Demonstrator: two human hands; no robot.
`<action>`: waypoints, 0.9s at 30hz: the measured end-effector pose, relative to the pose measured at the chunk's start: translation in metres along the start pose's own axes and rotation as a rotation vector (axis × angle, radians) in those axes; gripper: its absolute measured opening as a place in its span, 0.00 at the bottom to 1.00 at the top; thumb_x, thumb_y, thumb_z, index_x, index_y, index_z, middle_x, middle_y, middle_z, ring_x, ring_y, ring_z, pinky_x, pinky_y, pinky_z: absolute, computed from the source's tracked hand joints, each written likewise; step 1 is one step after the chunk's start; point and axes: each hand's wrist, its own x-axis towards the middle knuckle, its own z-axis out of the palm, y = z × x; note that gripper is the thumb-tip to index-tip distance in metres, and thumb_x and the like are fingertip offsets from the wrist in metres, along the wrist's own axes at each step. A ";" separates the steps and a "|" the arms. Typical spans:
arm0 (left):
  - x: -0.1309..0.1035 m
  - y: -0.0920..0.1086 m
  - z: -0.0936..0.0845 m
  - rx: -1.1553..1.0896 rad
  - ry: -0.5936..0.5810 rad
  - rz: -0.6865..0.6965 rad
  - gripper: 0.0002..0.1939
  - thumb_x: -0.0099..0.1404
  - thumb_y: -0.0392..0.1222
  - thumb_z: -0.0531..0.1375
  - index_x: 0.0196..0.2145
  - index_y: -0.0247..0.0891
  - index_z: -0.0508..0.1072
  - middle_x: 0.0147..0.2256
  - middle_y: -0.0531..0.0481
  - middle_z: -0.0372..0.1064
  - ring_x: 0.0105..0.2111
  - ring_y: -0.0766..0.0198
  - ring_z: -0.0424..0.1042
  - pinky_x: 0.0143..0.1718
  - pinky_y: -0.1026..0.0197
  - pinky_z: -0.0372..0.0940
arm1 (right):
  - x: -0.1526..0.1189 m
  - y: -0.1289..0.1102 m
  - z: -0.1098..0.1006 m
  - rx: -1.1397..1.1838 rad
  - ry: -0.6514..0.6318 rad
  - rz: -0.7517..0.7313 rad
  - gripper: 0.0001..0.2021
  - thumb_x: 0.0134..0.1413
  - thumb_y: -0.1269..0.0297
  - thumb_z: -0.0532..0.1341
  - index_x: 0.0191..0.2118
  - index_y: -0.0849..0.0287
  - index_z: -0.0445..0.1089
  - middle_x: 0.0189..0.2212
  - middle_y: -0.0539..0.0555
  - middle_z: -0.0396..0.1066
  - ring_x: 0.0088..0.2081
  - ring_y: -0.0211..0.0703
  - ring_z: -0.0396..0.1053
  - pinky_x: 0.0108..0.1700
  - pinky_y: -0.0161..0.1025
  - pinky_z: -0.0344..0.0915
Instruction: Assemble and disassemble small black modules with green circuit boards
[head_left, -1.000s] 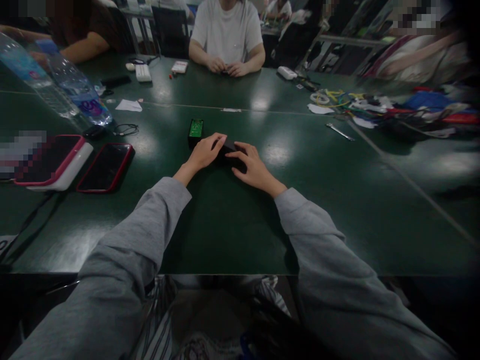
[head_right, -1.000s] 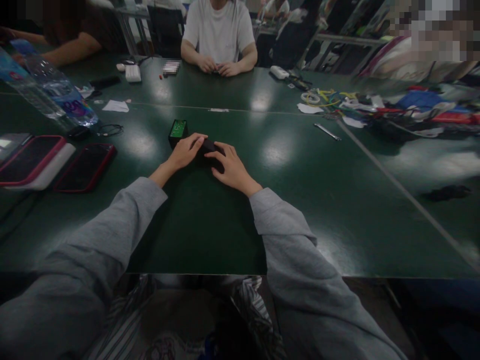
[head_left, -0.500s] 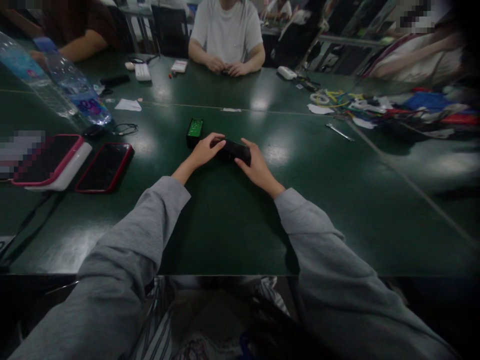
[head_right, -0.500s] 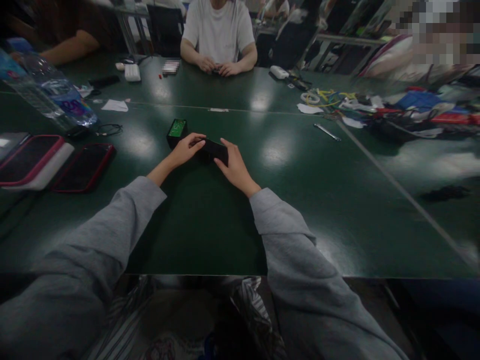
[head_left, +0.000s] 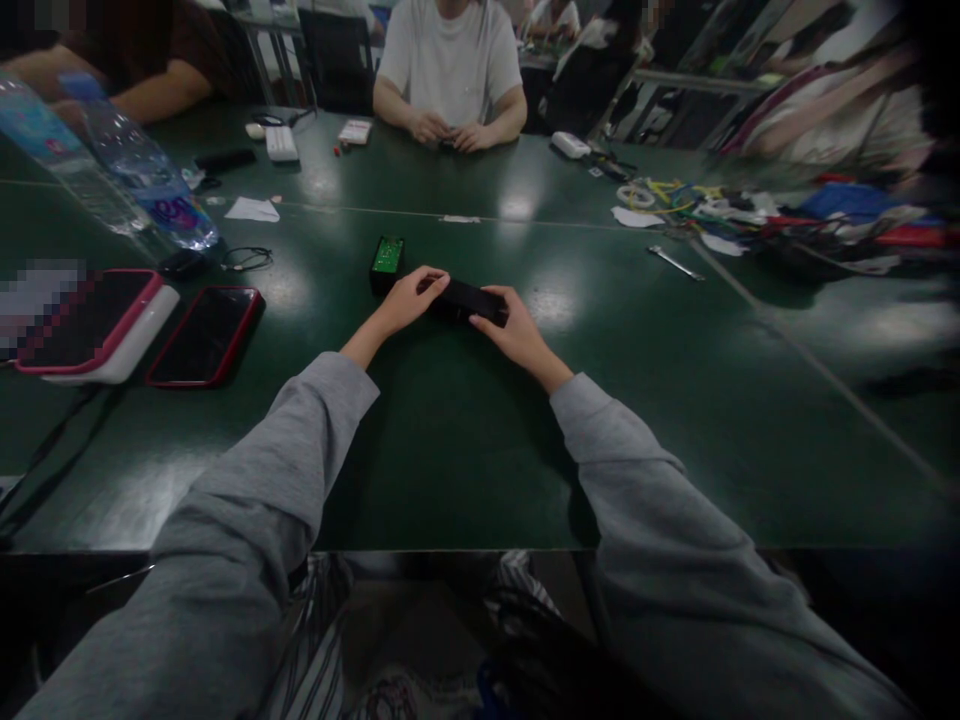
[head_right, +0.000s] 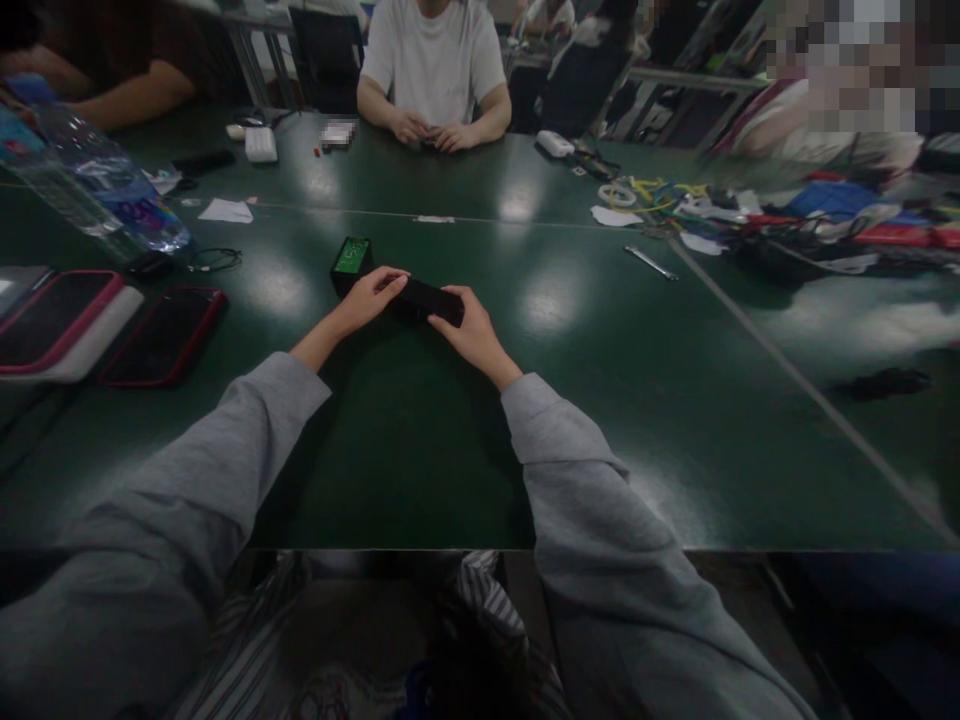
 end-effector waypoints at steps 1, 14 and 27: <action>0.000 0.000 0.000 0.002 0.004 0.000 0.22 0.74 0.58 0.54 0.53 0.40 0.74 0.52 0.42 0.76 0.52 0.56 0.75 0.56 0.51 0.68 | -0.001 -0.003 0.000 -0.034 0.012 -0.024 0.27 0.56 0.53 0.65 0.59 0.54 0.61 0.54 0.61 0.69 0.55 0.57 0.70 0.59 0.60 0.69; 0.001 0.003 0.000 -0.045 0.050 -0.022 0.24 0.74 0.61 0.52 0.49 0.39 0.76 0.50 0.44 0.77 0.53 0.56 0.74 0.59 0.53 0.64 | -0.007 -0.025 -0.004 -0.378 -0.031 -0.271 0.25 0.57 0.63 0.66 0.59 0.50 0.63 0.58 0.60 0.61 0.61 0.62 0.61 0.60 0.64 0.65; 0.000 0.002 -0.002 -0.114 0.023 -0.019 0.23 0.73 0.60 0.54 0.50 0.40 0.77 0.50 0.44 0.77 0.52 0.54 0.73 0.59 0.50 0.63 | -0.007 -0.015 0.001 -0.203 -0.033 -0.192 0.33 0.61 0.48 0.63 0.66 0.58 0.57 0.59 0.66 0.65 0.59 0.61 0.67 0.63 0.62 0.65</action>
